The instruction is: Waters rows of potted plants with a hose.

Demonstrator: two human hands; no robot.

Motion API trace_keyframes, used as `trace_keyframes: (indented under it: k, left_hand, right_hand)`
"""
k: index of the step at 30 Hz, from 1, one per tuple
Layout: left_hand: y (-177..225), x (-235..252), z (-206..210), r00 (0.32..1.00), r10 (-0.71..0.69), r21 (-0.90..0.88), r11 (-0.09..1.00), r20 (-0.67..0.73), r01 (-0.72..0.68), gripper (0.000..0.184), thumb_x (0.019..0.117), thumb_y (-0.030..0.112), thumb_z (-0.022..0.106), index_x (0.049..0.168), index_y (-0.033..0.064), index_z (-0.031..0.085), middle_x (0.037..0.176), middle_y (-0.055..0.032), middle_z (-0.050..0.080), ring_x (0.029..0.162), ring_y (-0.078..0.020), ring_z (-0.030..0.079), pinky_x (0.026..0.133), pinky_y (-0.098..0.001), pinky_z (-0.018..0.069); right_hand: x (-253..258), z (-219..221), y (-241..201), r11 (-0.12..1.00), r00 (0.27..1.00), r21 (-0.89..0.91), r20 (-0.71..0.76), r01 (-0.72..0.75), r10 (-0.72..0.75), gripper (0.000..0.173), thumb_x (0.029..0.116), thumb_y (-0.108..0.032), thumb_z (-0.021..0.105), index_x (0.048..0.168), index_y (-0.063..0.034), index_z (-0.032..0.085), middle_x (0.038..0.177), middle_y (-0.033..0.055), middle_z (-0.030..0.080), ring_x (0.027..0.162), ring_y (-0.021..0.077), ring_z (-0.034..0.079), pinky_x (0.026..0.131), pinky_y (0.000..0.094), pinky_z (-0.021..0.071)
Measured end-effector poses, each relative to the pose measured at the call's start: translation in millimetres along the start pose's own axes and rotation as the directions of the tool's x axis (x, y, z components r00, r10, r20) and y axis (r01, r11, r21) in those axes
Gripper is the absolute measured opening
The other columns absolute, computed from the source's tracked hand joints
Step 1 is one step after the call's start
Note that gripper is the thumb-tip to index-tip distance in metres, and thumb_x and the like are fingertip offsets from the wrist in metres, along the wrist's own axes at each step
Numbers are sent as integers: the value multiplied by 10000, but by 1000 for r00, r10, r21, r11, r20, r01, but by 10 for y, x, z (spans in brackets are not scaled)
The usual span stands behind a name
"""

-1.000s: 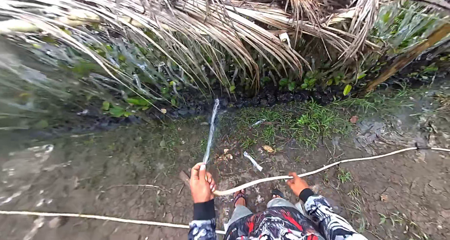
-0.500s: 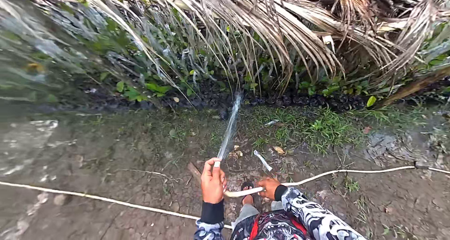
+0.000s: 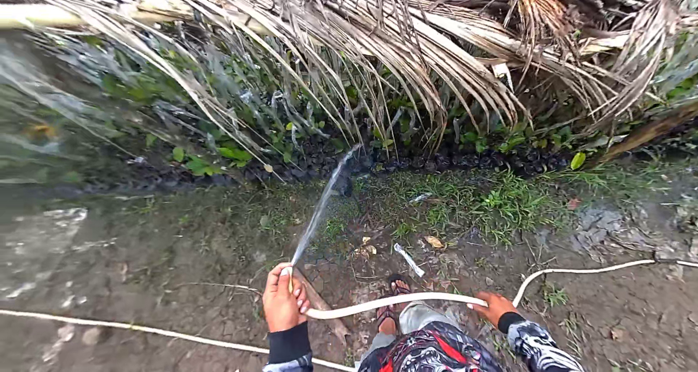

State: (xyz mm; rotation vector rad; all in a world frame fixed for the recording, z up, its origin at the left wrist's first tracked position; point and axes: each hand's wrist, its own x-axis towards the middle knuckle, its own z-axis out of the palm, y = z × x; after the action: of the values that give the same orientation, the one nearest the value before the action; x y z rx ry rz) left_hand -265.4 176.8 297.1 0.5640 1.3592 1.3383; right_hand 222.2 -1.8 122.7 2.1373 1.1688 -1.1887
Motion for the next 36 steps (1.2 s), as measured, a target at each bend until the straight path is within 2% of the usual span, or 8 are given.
trace_keyframes:
  k: [6, 12, 19, 25, 28, 31, 34, 36]
  left_hand:
    - [-99, -2, 520, 997, 61, 129, 989, 47, -67, 222, 1111, 145, 340, 1161, 75, 545, 504, 41, 403, 322, -54, 368, 284, -217, 346]
    - [-114, 144, 641, 994, 83, 268, 958, 69, -99, 217, 1103, 139, 356, 1163, 73, 553, 510, 45, 403, 334, -55, 367, 298, -219, 344]
    - [-28, 542, 460, 980, 58, 428, 894, 189, -135, 232, 1082, 180, 414, 1206, 78, 582, 540, 56, 406, 377, -64, 368, 357, -239, 354]
    - [77, 1215, -105, 953, 17, 480, 861, 304, -168, 256, 1063, 204, 427, 1207, 78, 598, 535, 62, 415, 388, -67, 409, 378, -257, 401]
    - [221, 1728, -555, 920, 22, 574, 776, 391, -262, 300, 1053, 242, 438, 1213, 72, 625, 560, 45, 450, 420, -88, 428, 425, -300, 418]
    - [614, 2129, -1019, 885, 53, 647, 662, 462, -378, 344, 1041, 294, 441, 1205, 77, 653, 615, 11, 531, 466, -122, 479, 483, -362, 455]
    - [959, 2507, -1316, 869, 49, 643, 652, 493, -402, 351, 1041, 298, 426, 1199, 77, 648, 609, 14, 517, 463, -124, 476, 477, -360, 456]
    - [1086, 2631, -1447, 848, -2, 646, 649, 530, -402, 346, 1045, 290, 423, 1197, 71, 644, 609, 19, 516, 465, -118, 478, 481, -350, 461]
  right_hand:
    - [304, -131, 97, 979, 999, 203, -12, -33, 37, 631, 975, -644, 589, 1263, -95, 704, 1263, 211, 700, 1268, 378, 623, 1100, 589, 444]
    - [378, -246, -113, 949, 999, 314, -18, -41, 49, 628, 984, -613, 598, 1207, -40, 725, 1230, 243, 704, 1254, 403, 624, 1094, 606, 434]
    - [410, -256, -539, 973, 998, 222, 2, -68, 69, 651, 963, -668, 586, 1197, -80, 739, 1226, 222, 713, 1249, 392, 633, 1078, 610, 448]
    - [251, -63, -1368, 956, 985, 254, -53, -148, 166, 674, 947, -678, 603, 1204, -71, 741, 1238, 233, 707, 1266, 411, 618, 1091, 610, 437]
    - [17, 170, -2167, 920, 973, 350, -79, -176, 217, 664, 944, -666, 620, 1210, -70, 741, 1242, 250, 700, 1265, 427, 614, 1089, 627, 430]
    - [-338, 383, -2932, 897, 968, 399, -72, -192, 239, 683, 929, -678, 633, 1265, -92, 729, 1289, 244, 683, 1298, 434, 587, 1114, 637, 408]
    - [-480, 574, -3404, 852, 957, 498, -129, -163, 259, 666, 907, -668, 673, 1150, -52, 751, 1180, 262, 712, 1215, 443, 631, 1054, 654, 443]
    - [-593, 706, -3627, 816, 948, 554, -135, -168, 287, 654, 905, -656, 687, 1138, -49, 757, 1161, 268, 715, 1194, 445, 642, 1045, 660, 449]
